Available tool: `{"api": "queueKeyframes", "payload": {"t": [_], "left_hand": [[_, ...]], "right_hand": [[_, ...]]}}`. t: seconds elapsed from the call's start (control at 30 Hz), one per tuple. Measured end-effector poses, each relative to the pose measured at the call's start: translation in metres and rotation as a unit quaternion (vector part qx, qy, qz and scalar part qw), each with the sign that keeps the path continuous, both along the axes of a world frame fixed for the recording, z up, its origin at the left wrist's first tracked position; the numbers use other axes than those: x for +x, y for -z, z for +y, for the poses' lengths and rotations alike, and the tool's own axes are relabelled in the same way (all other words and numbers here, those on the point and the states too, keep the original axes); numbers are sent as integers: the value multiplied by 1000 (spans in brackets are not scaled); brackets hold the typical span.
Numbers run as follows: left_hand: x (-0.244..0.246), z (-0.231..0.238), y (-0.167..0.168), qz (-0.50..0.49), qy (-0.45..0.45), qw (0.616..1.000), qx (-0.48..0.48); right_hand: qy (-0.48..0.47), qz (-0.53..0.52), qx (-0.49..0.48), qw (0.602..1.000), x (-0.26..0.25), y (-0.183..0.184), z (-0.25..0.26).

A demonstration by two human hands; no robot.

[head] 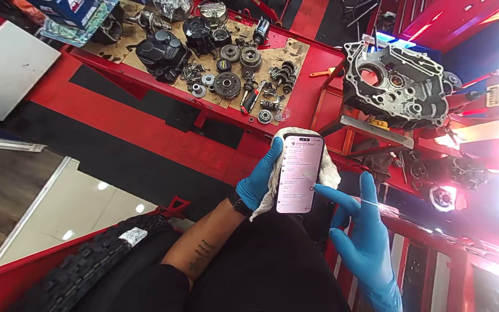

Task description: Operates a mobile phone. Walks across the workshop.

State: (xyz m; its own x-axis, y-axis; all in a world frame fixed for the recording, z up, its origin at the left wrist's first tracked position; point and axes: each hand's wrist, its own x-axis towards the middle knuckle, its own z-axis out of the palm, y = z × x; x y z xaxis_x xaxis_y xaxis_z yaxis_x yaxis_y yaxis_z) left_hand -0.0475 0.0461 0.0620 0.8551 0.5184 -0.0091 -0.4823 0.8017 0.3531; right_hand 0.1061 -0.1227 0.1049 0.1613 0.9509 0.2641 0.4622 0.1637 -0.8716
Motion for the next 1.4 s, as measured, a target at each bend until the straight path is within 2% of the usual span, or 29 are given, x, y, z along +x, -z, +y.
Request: {"api": "queueKeyframes", "payload": {"t": [1.4], "left_hand": [[-2,0,2,3,-8,1000,1]], "right_hand": [[-5,-3,-2,1000,0,0,-1]]}}
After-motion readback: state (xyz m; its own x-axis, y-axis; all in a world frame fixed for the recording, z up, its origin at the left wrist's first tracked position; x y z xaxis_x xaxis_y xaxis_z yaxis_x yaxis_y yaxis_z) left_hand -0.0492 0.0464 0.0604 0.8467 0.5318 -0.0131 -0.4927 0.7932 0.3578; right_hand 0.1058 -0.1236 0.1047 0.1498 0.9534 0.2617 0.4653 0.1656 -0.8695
